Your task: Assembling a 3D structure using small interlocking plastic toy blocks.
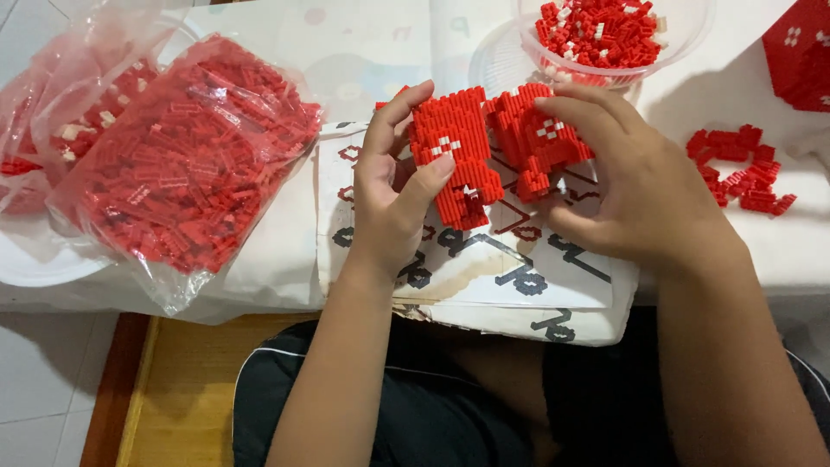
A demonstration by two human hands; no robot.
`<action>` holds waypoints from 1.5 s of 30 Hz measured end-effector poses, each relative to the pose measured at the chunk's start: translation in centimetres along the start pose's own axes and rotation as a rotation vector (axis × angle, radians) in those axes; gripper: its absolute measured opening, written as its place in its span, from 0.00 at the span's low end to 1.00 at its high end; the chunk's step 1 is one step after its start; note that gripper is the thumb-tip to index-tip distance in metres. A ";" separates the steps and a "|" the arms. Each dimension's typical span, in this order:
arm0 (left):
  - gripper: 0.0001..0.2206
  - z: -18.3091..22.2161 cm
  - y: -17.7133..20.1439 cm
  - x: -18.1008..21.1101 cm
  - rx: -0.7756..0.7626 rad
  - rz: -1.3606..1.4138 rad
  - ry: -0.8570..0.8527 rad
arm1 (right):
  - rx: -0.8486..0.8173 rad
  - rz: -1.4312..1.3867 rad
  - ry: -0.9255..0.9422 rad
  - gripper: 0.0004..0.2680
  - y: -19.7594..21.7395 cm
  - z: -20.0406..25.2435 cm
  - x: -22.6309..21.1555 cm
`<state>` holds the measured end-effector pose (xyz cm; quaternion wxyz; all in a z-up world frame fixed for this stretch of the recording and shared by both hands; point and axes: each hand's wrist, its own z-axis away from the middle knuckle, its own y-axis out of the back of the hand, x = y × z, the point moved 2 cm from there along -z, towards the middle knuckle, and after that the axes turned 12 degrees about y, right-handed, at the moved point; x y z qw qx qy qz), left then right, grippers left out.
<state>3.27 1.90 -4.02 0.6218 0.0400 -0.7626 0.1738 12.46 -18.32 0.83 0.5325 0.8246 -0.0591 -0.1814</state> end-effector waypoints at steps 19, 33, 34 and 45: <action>0.28 0.0 0.0 -0.1 -0.039 0.025 -0.009 | 0.200 -0.054 0.227 0.33 -1.3 0.9 1.4; 0.31 0.2 -0.4 0.4 -0.052 -0.014 0.029 | 0.130 0.144 0.191 0.29 -0.7 1.2 1.8; 0.30 0.2 -0.4 0.4 -0.053 -0.001 0.040 | 0.157 0.168 0.212 0.29 -0.8 1.4 2.1; 0.29 -0.2 0.8 -0.5 0.026 0.134 -0.067 | 0.357 -0.232 0.013 0.03 0.8 1.8 -5.0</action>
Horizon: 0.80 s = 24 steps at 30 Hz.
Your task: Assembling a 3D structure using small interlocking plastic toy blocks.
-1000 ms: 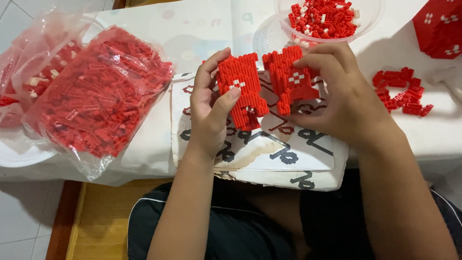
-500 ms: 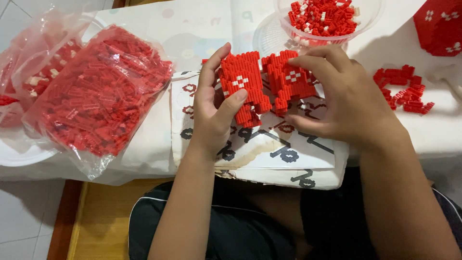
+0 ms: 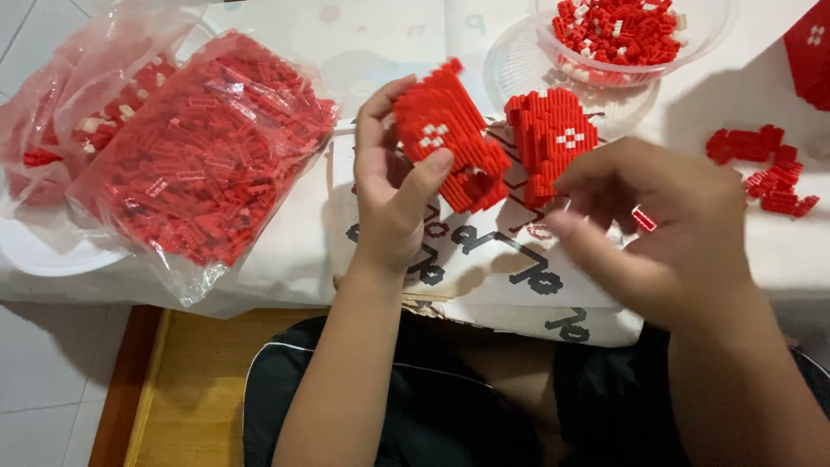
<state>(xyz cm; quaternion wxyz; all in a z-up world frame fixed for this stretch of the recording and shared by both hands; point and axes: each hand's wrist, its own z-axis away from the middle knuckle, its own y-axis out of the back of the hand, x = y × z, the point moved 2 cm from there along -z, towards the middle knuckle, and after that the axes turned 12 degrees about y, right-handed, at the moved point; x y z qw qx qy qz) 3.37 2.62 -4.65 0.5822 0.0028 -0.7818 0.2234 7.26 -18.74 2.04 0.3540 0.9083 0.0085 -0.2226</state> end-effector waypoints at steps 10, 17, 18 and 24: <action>0.32 5.3 -4.8 6.5 0.169 0.135 0.128 | 0.136 -0.890 -0.322 0.31 -1.8 -0.6 -3.5; 0.29 5.7 -5.7 6.9 0.037 0.111 0.277 | 0.209 -0.858 -0.508 0.22 -2.0 0.9 -1.7; 0.29 5.7 -5.5 6.8 0.027 0.038 0.264 | 0.205 -0.838 -0.521 0.23 -2.0 0.8 -1.8; 0.32 5.7 -5.4 6.6 -0.011 0.057 0.336 | 0.167 -0.841 -0.449 0.23 -1.3 0.1 -1.8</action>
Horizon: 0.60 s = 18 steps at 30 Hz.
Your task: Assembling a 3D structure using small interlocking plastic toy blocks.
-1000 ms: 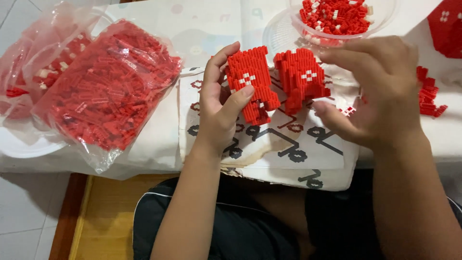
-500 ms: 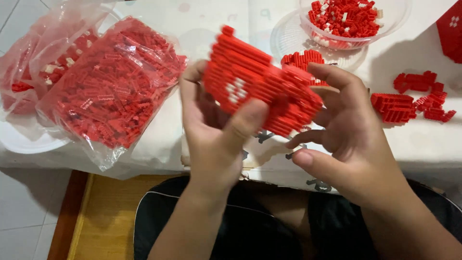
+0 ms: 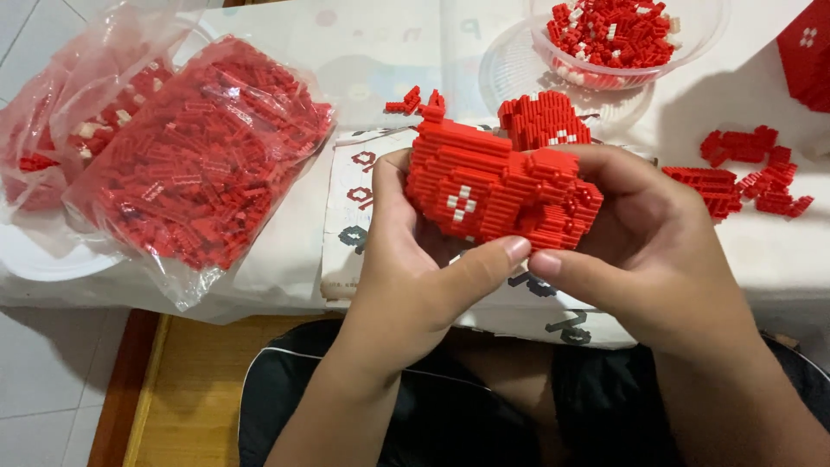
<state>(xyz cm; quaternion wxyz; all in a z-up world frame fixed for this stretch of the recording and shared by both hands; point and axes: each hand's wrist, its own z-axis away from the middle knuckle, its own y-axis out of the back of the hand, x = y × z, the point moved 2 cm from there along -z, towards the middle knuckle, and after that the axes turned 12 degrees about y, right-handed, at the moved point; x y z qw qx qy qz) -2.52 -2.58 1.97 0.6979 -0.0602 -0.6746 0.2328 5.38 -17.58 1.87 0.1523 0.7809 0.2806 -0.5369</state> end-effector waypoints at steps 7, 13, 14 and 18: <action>0.32 -0.4 -0.2 -0.5 0.004 0.012 0.020 | 0.037 0.031 -0.031 0.25 0.5 -0.5 0.1; 0.32 -0.6 0.2 -0.3 -0.015 -0.014 0.044 | 0.106 0.056 -0.147 0.24 1.1 -0.3 0.5; 0.32 -0.6 0.1 -0.6 -0.015 -0.015 0.044 | 0.107 0.056 -0.147 0.24 1.1 -0.2 0.3; 0.30 -0.6 0.2 -0.5 0.027 -0.041 0.002 | 0.074 0.015 -0.143 0.26 1.2 -0.2 0.3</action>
